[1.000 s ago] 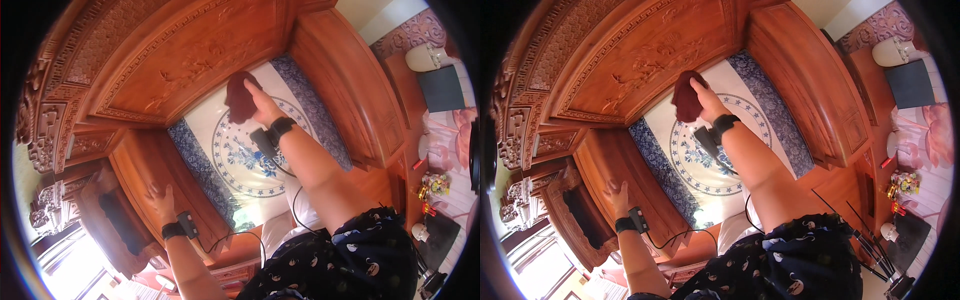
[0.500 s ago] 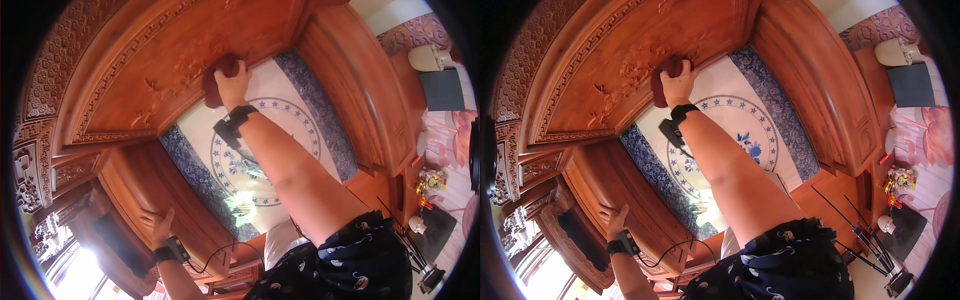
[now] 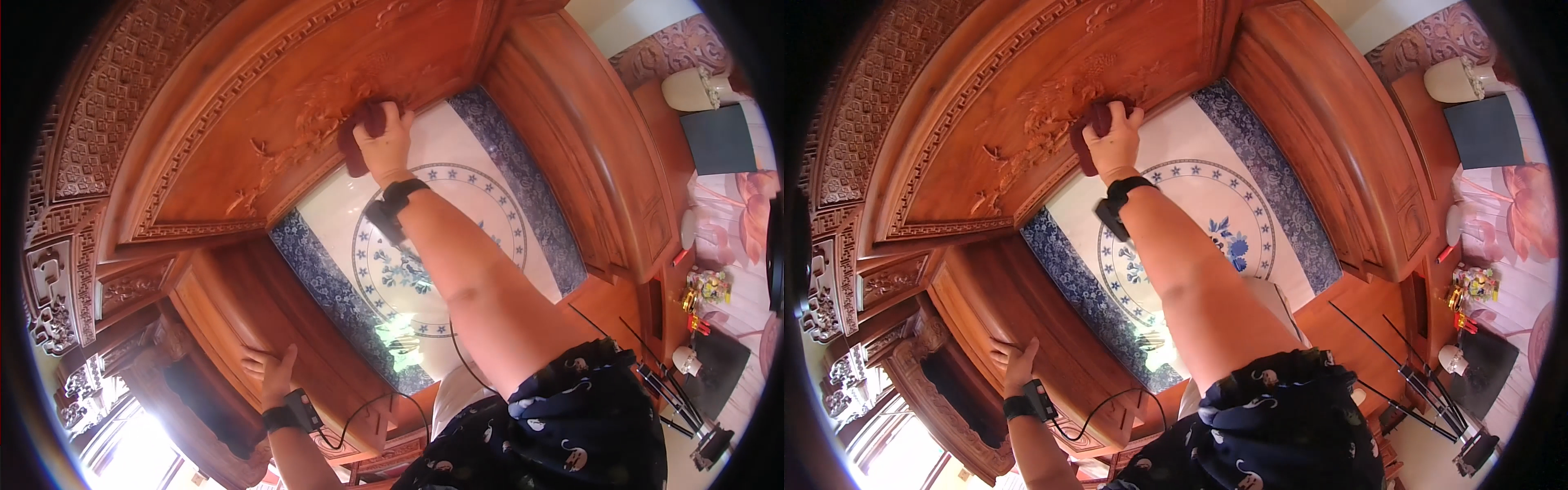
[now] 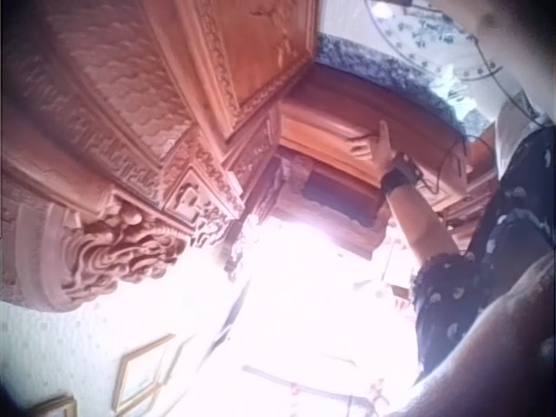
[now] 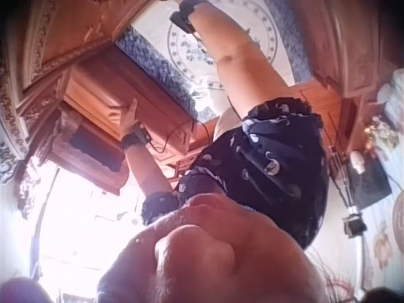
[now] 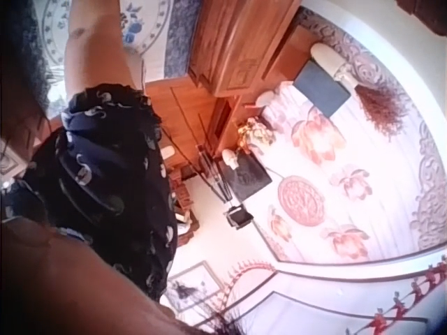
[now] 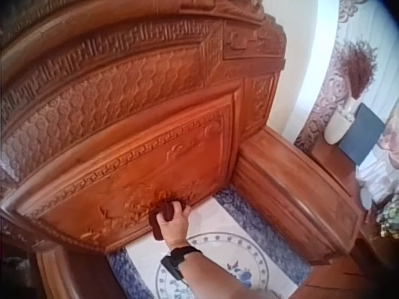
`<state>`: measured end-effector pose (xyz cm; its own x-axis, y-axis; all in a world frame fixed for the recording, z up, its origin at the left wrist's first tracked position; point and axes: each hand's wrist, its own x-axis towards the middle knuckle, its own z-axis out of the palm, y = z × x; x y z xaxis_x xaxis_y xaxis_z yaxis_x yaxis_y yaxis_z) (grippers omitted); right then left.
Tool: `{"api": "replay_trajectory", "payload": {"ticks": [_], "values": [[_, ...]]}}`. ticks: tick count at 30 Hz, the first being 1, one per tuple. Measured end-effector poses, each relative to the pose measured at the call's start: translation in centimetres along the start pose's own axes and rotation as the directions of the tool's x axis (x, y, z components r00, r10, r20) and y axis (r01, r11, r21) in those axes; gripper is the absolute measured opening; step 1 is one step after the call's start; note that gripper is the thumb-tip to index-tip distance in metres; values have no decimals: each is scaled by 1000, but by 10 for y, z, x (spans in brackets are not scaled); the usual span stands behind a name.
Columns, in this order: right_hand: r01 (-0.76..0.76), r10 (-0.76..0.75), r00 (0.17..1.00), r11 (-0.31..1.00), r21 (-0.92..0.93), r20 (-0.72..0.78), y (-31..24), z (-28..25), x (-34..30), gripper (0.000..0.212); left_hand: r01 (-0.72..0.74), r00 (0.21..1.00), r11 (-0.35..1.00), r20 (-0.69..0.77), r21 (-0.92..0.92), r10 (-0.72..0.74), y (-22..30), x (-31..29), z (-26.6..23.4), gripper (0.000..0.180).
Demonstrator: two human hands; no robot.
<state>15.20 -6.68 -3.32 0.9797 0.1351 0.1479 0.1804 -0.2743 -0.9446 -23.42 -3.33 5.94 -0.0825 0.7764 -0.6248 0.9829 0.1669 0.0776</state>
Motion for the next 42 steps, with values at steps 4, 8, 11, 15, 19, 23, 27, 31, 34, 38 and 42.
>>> {"api": "replay_trajectory", "payload": {"ticks": [4,8,11,15,19,23,27,31,34,38,42], "values": [[29,-22,999,985,-168,43,13,-17,9,39,23,1000,1000,-3,-15,-23,-1,4,1,117],[-91,91,996,996,-22,-22,16,-8,3,39,37,999,999,14,4,-37,2,4,2,117],[-93,91,995,994,-58,-38,4,-2,-2,38,33,999,999,28,5,-33,-2,4,-1,117],[-90,112,990,970,-226,85,-5,-7,0,39,7,999,999,37,-34,-6,-4,1,-4,117],[-595,618,759,531,604,205,-2,14,-4,54,19,1000,1000,16,-8,-19,-1,3,-1,116],[-260,268,963,950,173,-24,1,6,3,55,23,999,1000,30,-10,-22,0,5,1,117],[86,-43,993,909,-407,112,-4,-13,7,42,61,998,998,23,31,-62,2,2,1,118],[13,10,998,932,-362,63,-1,-6,6,48,20,1000,997,-6,76,-20,-11,13,7,120],[-395,412,907,904,163,-88,-6,20,-2,51,19,1000,997,-4,74,-19,-12,17,7,120],[-620,309,782,480,621,541,11,0,-10,59,40,999,997,-2,62,-40,-4,11,4,120],[-757,693,622,415,505,364,7,10,1,59,53,999,998,7,41,-54,1,7,2,119]]}}
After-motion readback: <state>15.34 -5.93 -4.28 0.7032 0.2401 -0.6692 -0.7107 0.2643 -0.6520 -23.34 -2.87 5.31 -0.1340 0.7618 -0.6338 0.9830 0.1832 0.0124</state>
